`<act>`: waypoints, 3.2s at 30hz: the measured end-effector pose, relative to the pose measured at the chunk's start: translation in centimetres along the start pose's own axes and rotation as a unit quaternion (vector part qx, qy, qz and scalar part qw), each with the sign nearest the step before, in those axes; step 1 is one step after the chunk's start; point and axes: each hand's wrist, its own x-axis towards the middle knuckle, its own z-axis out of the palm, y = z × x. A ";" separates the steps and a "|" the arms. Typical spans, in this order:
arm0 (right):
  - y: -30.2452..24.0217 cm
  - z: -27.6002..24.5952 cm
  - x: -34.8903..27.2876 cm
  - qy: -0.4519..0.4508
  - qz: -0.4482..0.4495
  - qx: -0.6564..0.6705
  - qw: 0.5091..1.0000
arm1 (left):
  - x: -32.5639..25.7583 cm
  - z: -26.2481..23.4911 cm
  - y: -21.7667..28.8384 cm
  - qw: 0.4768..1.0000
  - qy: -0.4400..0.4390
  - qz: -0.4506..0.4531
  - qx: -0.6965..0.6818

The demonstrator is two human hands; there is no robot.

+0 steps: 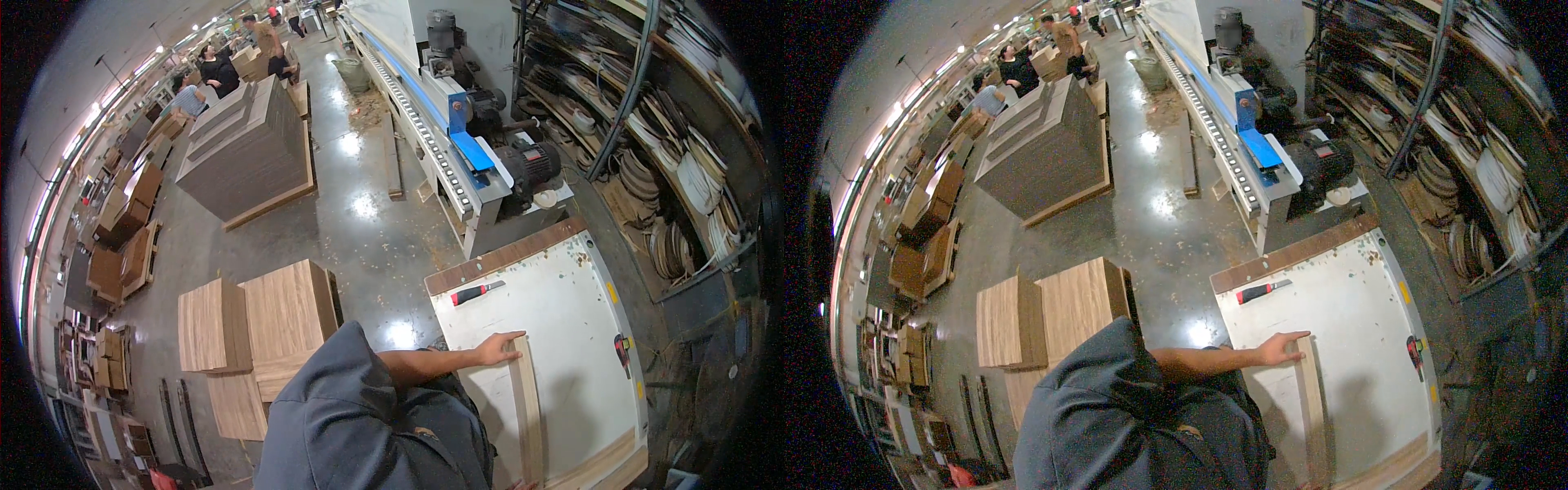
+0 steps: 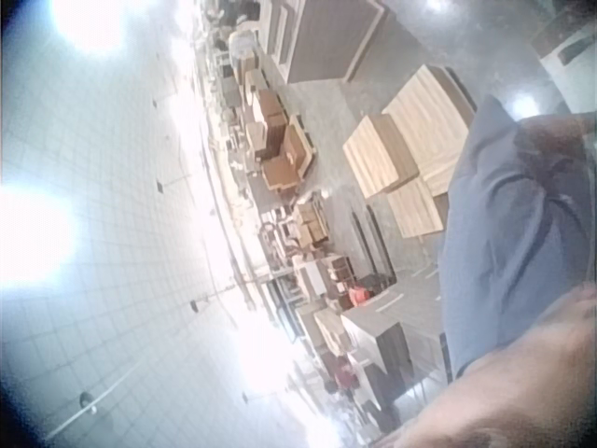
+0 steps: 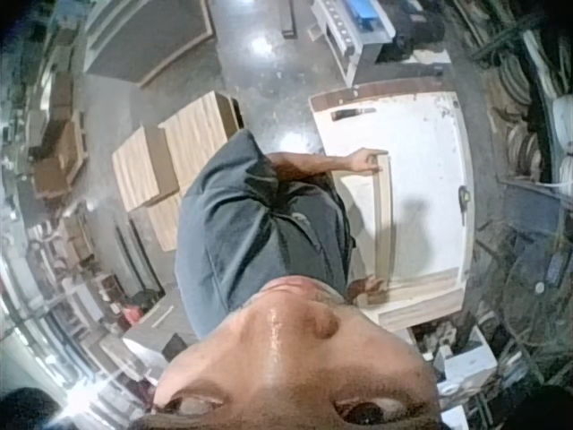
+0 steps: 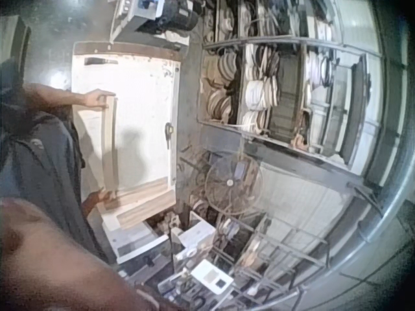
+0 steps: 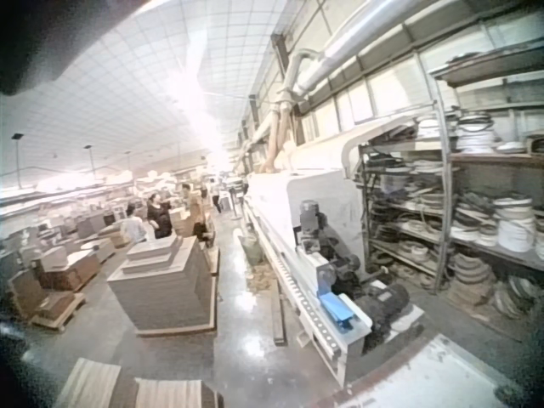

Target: Trimming and scraping the edges of wood panels and blocks using a utility knife on a workbench in a furniture factory.

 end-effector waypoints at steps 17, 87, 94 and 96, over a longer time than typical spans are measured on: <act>1.7 0.0 0.2 0.019 0.014 -0.008 1.000 | -0.1 0.0 0.2 0.999 -0.003 -0.008 -0.047; 1.3 1.6 2.0 0.032 -0.008 -0.048 0.998 | 2.0 2.3 2.7 0.880 -0.161 0.342 0.287; 0.7 1.4 2.8 0.032 -0.012 -0.050 0.998 | 1.7 2.0 3.1 0.879 -0.171 0.339 0.287; 0.7 1.3 3.0 0.032 -0.013 -0.050 0.998 | 1.7 2.1 3.0 0.878 -0.165 0.345 0.289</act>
